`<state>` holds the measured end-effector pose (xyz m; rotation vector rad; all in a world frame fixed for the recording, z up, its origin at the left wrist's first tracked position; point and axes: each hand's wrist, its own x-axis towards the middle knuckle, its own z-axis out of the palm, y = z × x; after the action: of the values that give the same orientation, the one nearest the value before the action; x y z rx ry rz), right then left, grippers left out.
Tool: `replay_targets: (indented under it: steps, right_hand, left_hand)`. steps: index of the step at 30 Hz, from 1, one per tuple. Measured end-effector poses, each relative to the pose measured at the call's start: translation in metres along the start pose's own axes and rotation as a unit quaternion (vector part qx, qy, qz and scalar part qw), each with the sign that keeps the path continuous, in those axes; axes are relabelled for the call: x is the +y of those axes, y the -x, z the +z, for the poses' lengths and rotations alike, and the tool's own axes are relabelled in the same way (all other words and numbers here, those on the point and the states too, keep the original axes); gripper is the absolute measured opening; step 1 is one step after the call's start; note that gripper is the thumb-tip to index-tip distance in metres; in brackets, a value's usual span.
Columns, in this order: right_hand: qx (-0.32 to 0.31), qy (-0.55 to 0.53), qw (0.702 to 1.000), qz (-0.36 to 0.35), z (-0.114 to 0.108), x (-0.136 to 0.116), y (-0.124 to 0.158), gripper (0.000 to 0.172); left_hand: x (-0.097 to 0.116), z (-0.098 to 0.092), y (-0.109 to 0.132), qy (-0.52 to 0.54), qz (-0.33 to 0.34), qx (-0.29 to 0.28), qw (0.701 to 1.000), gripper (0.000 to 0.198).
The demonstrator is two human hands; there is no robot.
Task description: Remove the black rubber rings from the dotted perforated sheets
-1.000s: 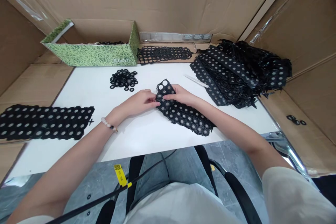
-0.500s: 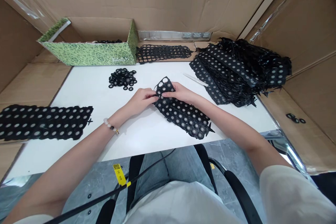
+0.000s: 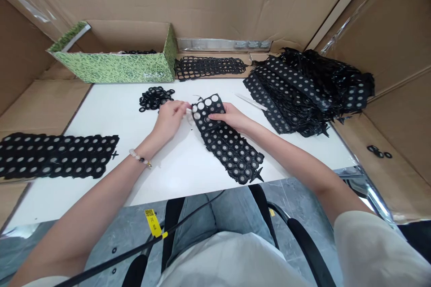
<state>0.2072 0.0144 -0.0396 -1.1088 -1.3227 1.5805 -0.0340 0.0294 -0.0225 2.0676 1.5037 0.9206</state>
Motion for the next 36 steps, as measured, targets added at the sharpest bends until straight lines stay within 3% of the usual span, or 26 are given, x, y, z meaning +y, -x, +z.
replay_targets:
  steps: [2,4,6,10,12,15,19,23,27,36]
  right_hand:
    - [-0.005,0.001,1.000,0.011,-0.001,-0.001,0.002,0.026]
    - [-0.010,0.001,1.000,0.015,-0.001,-0.002,0.003,0.025]
    - [-0.011,-0.002,1.000,0.014,-0.001,-0.002,0.004,0.025]
    - [-0.009,-0.006,1.000,0.009,0.000,-0.001,0.003,0.025]
    - [-0.007,-0.003,1.000,0.017,0.000,-0.001,0.003,0.023]
    - [0.000,0.013,0.999,0.035,0.002,-0.003,0.004,0.021]
    - [-0.010,0.028,0.999,0.021,0.003,-0.006,0.005,0.026]
    - [-0.099,0.047,0.994,-0.022,0.001,-0.011,0.007,0.030]
    - [-0.155,0.060,0.985,-0.048,-0.004,-0.011,0.007,0.032]
    - [-0.204,0.087,0.973,-0.055,-0.010,-0.007,0.004,0.034]
  left_hand:
    - [-0.011,-0.009,-0.007,0.024,-0.087,0.096,0.991,0.039]
    - [-0.021,-0.021,-0.012,-0.036,-0.122,0.189,0.974,0.042]
    - [-0.025,-0.029,-0.012,-0.143,-0.107,0.201,0.963,0.040]
    - [-0.018,-0.026,-0.005,-0.251,-0.084,0.121,0.957,0.043]
    - [-0.008,-0.021,0.000,-0.244,-0.055,0.109,0.962,0.045]
    - [0.011,-0.017,0.008,-0.201,0.033,0.086,0.975,0.031]
    - [0.032,-0.009,0.018,-0.164,0.160,-0.063,0.971,0.037]
    - [0.036,0.001,0.021,-0.127,0.195,-0.156,0.960,0.041]
    - [0.034,0.002,0.019,-0.112,0.203,-0.181,0.956,0.040]
    - [0.038,0.000,0.020,-0.068,0.182,-0.200,0.960,0.040]
